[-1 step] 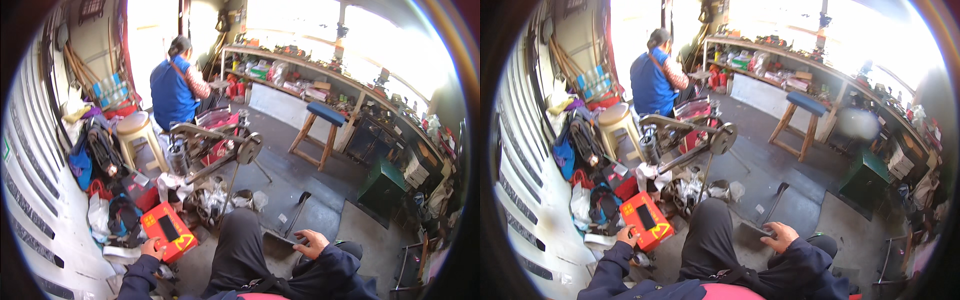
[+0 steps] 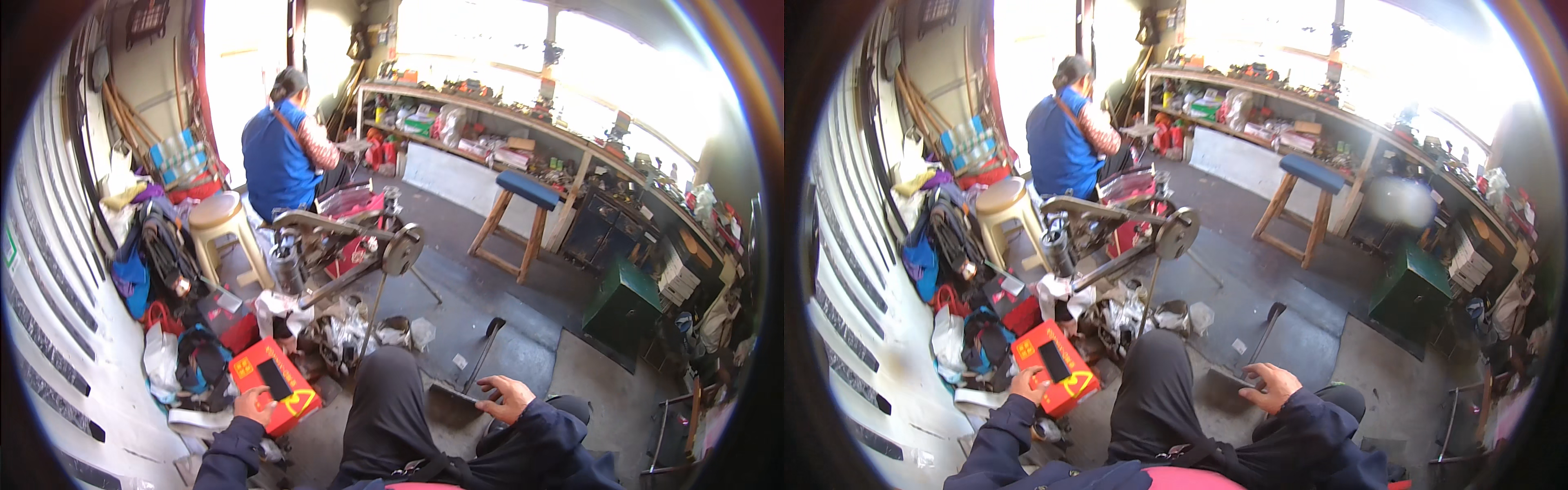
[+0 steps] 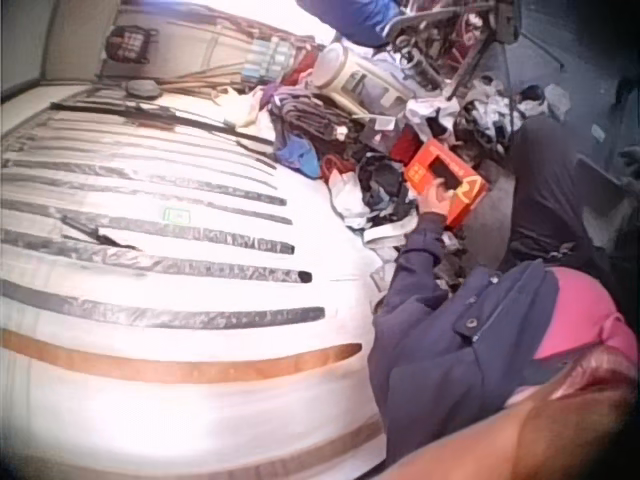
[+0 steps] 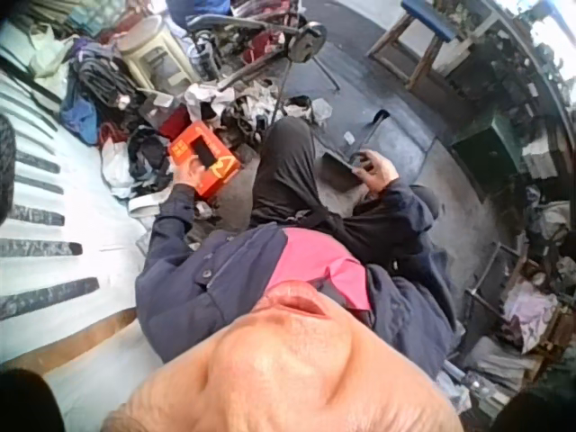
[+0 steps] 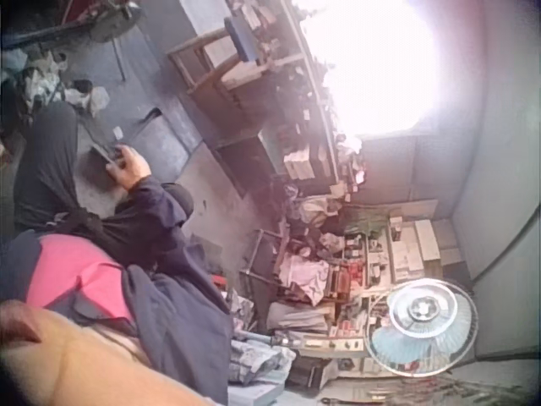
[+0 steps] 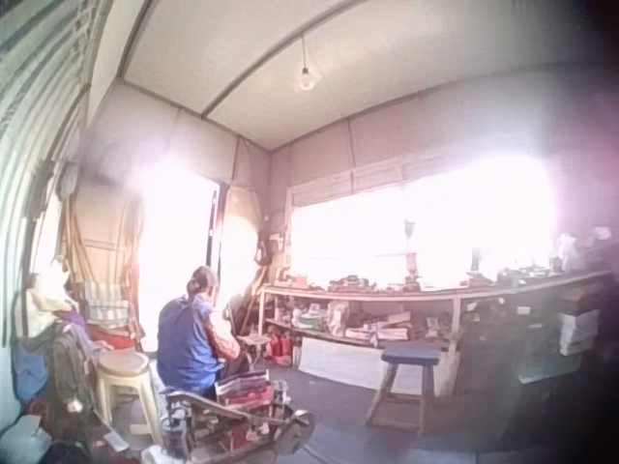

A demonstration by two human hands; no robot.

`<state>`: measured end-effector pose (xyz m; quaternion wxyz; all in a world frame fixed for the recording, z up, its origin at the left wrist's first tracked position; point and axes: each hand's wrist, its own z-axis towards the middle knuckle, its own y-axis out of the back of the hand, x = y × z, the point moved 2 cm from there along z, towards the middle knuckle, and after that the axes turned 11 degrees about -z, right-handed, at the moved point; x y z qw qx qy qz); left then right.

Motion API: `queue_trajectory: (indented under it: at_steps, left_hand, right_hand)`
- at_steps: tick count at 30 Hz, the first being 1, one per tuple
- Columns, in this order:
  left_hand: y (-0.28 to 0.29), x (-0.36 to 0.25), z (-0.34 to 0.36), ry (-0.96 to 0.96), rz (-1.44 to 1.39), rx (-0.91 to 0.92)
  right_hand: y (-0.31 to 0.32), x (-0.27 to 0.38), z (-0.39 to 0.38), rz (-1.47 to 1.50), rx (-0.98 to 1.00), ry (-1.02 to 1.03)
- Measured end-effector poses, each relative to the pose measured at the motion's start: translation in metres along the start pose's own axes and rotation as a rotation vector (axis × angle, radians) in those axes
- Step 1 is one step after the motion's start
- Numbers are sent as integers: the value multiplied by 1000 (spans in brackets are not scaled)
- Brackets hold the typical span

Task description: The person hand-sews a black shoe using a needle and thread while seated in a workshop. They repeatedly insert the needle, pull the thread, and adjust the shoe on a padded support. A second person is visible in the background operating a sewing machine.

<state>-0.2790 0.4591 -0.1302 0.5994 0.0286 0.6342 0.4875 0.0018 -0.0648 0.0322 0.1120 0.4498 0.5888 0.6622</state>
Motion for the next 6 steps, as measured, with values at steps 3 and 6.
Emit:
queue_trajectory:
  at_steps: [3,6]
  left_hand:
    - [-19,-107,44,-298,-179,-20]
    - [-25,-210,77,-407,-262,80]
  right_hand:
    - [10,1,8,-16,-100,79]
    - [20,2,14,81,-229,157]
